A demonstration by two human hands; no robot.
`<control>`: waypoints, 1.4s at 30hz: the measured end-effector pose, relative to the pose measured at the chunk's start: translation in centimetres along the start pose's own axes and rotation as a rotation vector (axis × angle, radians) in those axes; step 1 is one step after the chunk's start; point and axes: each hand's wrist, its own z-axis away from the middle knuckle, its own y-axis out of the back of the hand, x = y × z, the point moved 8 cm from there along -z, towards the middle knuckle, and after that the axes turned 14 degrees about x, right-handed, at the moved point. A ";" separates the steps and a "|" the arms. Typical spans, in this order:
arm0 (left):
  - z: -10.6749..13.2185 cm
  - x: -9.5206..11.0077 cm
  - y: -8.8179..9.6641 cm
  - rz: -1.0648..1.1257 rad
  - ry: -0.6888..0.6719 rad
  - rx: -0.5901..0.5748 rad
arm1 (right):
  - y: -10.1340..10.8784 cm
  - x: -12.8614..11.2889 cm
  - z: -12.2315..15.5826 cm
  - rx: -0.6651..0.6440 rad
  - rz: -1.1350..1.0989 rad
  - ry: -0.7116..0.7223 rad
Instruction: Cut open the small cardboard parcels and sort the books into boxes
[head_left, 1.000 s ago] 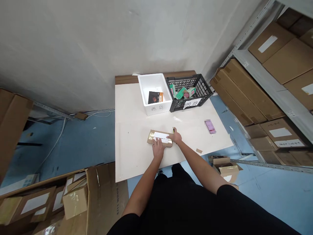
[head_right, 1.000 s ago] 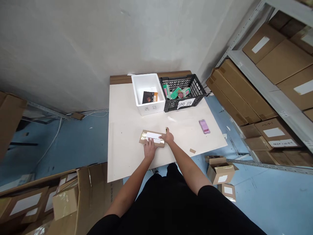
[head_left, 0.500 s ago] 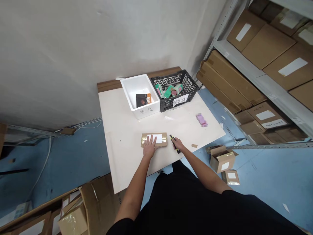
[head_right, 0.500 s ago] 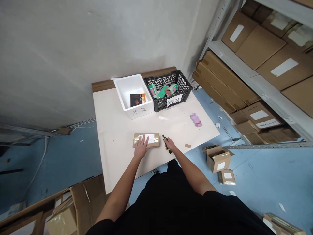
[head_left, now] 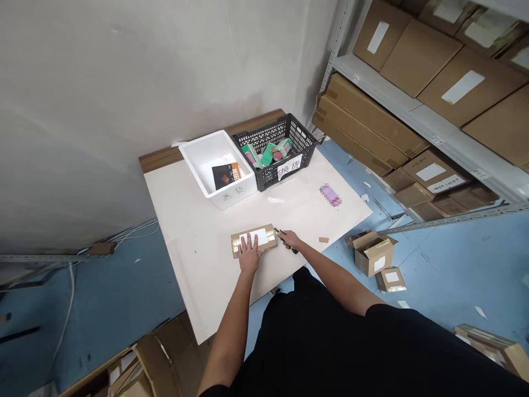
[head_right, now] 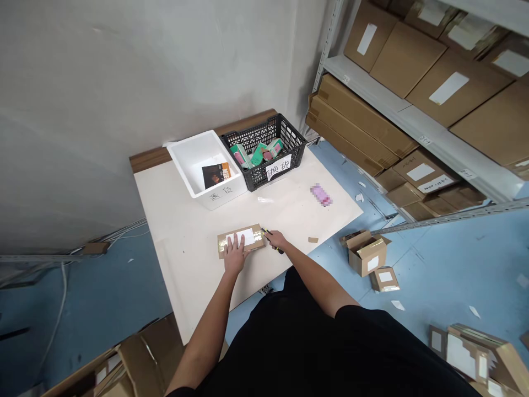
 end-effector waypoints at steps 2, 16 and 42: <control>-0.1 0.0 0.0 0.007 0.002 -0.004 | 0.1 0.1 0.3 0.004 0.029 0.005; -2.0 -0.4 1.2 0.020 -0.009 -0.094 | 1.3 3.8 1.6 0.204 0.058 -0.030; -2.1 4.5 0.4 0.095 -0.374 -0.266 | 0.3 4.9 0.5 0.344 0.392 0.161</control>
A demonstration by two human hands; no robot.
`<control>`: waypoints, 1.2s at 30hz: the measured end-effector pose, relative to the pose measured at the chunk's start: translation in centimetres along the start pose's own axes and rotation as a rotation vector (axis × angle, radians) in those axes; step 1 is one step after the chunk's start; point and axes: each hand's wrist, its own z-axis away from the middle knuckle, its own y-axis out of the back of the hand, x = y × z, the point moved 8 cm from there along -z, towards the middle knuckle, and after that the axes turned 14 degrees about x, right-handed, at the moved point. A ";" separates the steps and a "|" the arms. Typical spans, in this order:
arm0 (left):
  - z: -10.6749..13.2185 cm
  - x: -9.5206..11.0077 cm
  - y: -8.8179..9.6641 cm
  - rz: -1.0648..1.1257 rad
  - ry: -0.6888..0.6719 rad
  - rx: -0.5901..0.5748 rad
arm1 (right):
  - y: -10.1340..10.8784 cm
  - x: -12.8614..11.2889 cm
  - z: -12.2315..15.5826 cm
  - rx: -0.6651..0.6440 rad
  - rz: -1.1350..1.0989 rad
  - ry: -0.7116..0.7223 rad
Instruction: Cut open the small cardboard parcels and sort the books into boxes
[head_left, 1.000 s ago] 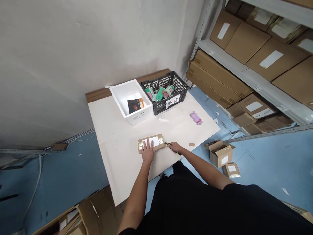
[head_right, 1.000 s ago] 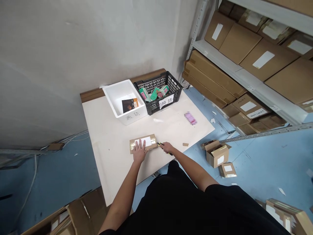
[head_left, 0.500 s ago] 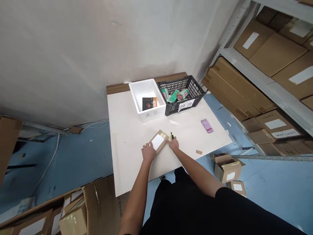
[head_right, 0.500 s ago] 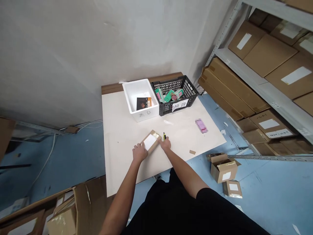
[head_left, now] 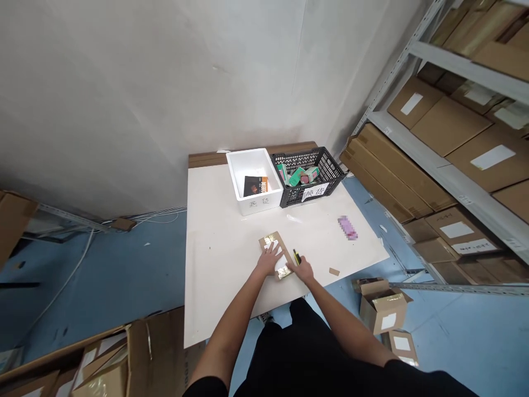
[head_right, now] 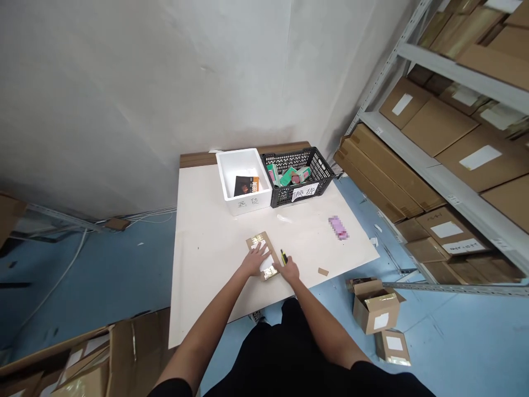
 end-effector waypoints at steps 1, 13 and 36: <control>-0.4 -0.2 -0.4 0.002 -0.005 -0.024 | -0.5 0.8 0.7 -0.008 -0.012 -0.013; 4.5 -1.0 -3.1 -0.073 0.542 0.263 | 1.4 -9.3 -7.4 0.094 0.121 0.110; 5.3 -0.3 -2.6 -0.038 0.573 0.321 | 2.9 -5.0 -5.4 -0.284 -0.064 0.142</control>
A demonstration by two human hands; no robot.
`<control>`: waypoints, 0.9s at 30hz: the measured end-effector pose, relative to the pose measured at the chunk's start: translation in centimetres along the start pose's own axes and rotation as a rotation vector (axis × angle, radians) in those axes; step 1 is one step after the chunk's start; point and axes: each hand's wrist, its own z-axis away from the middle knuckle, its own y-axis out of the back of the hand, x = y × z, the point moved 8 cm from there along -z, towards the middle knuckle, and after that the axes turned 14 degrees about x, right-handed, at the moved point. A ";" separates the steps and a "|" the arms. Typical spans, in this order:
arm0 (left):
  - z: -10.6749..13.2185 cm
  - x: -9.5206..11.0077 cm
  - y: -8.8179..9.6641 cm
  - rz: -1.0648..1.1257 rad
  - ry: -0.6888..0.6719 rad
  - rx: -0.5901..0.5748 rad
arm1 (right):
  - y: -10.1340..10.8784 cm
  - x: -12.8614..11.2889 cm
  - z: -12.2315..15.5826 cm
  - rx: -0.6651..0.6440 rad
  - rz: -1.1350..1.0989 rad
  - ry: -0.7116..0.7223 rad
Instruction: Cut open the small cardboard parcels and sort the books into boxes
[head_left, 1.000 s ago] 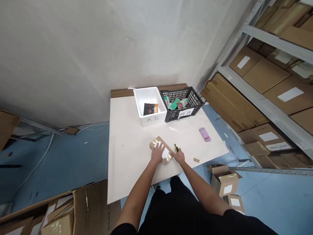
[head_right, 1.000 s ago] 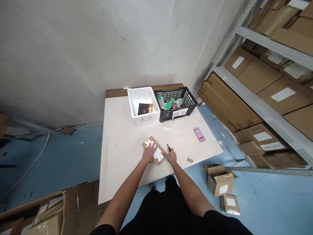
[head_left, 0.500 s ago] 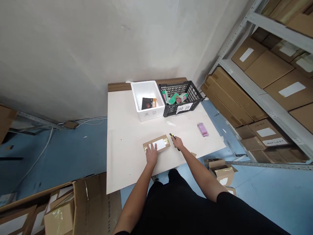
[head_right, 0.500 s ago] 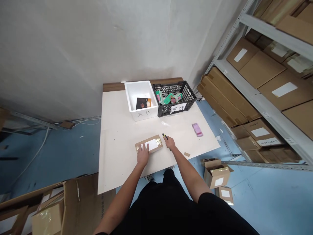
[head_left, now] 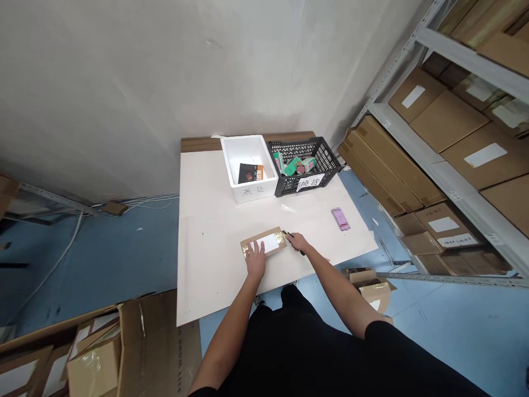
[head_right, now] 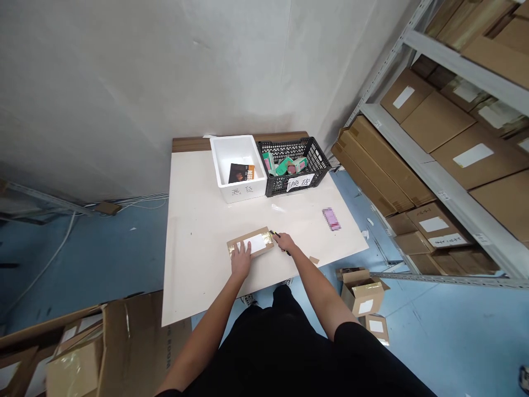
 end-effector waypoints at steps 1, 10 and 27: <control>0.0 0.0 0.0 0.002 0.000 0.002 | 0.1 0.0 0.0 -0.004 0.003 0.004; 0.2 0.0 0.4 -0.007 -0.002 -0.002 | 0.6 2.0 1.5 -0.059 0.074 -0.024; -4.9 -3.5 1.4 0.062 0.008 -0.147 | 5.2 13.0 -2.5 0.287 0.019 -0.309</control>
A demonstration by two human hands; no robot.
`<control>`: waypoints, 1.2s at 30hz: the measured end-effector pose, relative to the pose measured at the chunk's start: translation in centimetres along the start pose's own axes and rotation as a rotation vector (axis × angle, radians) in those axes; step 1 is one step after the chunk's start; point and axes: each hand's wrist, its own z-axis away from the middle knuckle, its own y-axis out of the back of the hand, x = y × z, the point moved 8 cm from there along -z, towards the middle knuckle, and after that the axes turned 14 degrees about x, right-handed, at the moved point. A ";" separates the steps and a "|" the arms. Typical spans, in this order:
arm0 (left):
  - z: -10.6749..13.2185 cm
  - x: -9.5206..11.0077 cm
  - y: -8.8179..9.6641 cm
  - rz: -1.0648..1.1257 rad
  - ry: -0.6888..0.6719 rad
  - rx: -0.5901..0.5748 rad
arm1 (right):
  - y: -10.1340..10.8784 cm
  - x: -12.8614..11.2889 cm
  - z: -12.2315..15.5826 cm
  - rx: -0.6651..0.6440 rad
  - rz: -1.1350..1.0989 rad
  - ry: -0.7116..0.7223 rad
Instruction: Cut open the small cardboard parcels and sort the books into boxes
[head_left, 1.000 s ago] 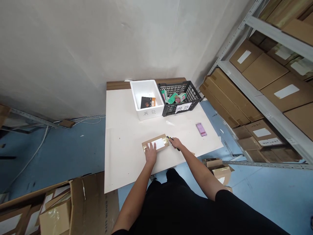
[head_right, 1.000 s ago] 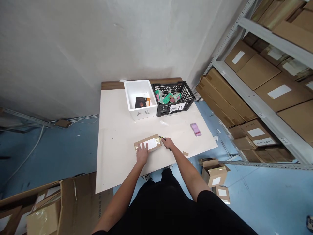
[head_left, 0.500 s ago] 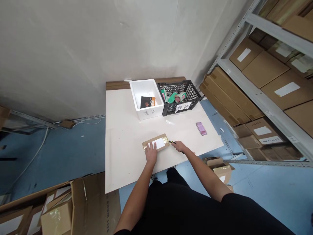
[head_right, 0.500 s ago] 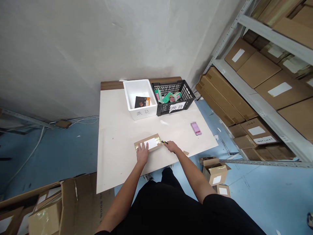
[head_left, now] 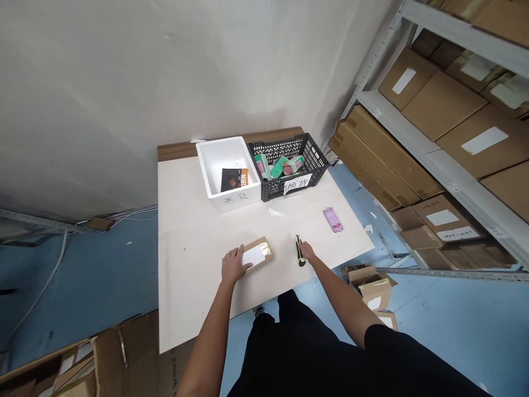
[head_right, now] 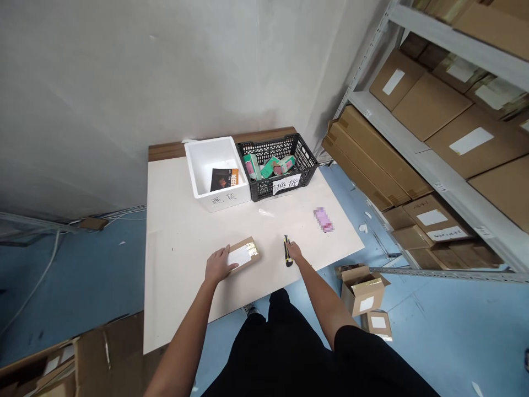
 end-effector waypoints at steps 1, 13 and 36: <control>0.2 0.0 -0.1 -0.004 0.027 0.002 | 0.2 -0.5 -1.2 -0.002 -0.003 0.006; 3.7 4.9 -2.2 0.088 0.530 0.074 | -6.4 -8.0 3.3 -0.246 -0.153 0.208; 2.5 2.8 -0.8 0.206 0.244 -0.037 | -7.8 -11.8 4.9 -0.386 -0.224 0.254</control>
